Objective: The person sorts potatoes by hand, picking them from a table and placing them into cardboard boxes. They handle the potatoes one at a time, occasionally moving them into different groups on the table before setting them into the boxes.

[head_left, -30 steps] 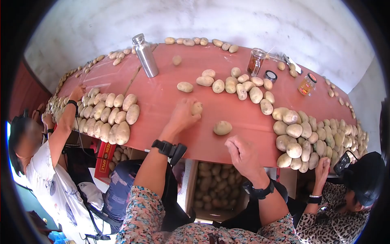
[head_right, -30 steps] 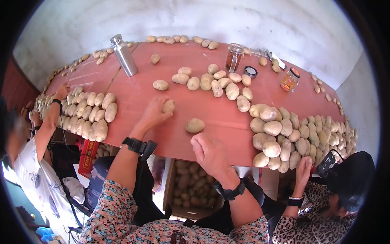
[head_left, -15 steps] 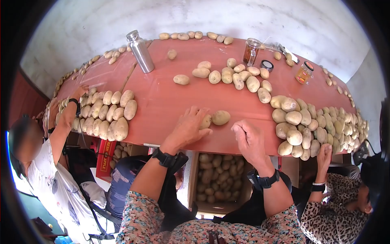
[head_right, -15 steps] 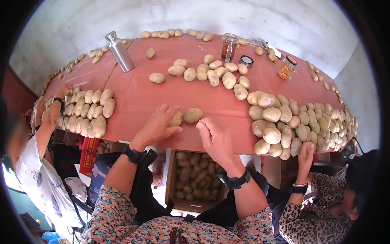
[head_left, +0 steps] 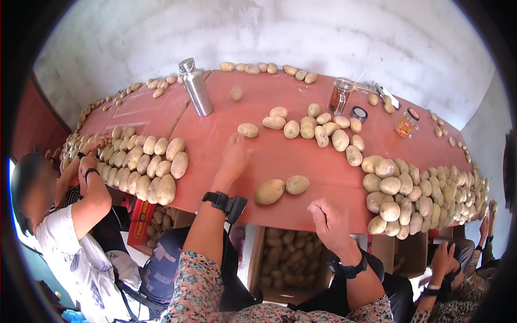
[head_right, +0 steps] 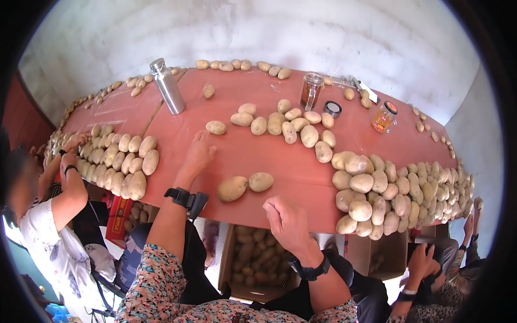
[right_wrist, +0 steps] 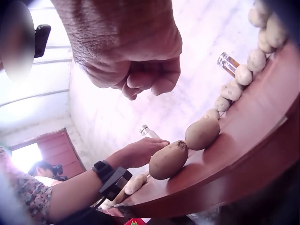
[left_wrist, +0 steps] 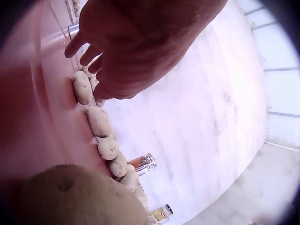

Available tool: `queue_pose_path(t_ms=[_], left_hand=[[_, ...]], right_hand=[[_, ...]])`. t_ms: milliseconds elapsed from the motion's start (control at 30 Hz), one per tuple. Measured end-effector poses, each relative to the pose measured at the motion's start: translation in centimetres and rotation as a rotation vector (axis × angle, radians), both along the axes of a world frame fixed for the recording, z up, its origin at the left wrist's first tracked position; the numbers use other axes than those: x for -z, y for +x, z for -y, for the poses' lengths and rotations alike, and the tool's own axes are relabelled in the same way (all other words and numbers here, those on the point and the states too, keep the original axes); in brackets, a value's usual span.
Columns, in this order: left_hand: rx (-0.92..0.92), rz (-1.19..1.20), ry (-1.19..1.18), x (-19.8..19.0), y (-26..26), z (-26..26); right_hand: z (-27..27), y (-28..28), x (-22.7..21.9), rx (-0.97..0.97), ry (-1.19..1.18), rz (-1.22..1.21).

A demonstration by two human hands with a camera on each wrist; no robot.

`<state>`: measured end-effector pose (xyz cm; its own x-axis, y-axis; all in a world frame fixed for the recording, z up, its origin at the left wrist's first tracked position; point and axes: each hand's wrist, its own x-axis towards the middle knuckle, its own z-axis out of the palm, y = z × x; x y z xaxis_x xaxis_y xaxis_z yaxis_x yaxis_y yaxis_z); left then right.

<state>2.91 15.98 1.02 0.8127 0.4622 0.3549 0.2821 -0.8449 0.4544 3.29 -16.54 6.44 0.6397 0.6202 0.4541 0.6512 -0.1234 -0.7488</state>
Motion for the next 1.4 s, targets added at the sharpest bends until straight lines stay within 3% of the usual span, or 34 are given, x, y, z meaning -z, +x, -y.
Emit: queue_pose_path(t_ms=[233,733,800,1200,1400], left_hand=[[-0.024,-0.173,0.081,0.5,1.4,-1.3],[-0.027,-0.063,0.171,1.0,3.5,-2.5],[-0.024,-0.071,0.039,0.4,3.7,-2.0],[-0.092,-0.02,0.147,-0.3,3.5,-1.6],[-0.158,-0.148,0.052,-1.0,3.6,-1.5]], right_hand=[[-0.6,1.2,-0.4,-0.021,-0.028,-0.023],[-2.3,3.4,0.9,-0.102,-0.09,-0.011],[-2.6,3.2,1.0,-0.053,-0.065,0.05],[-3.7,2.8,1.0,-0.106,-0.168,0.061],[-4.0,2.4,1.0,-0.108,-0.158,0.079]])
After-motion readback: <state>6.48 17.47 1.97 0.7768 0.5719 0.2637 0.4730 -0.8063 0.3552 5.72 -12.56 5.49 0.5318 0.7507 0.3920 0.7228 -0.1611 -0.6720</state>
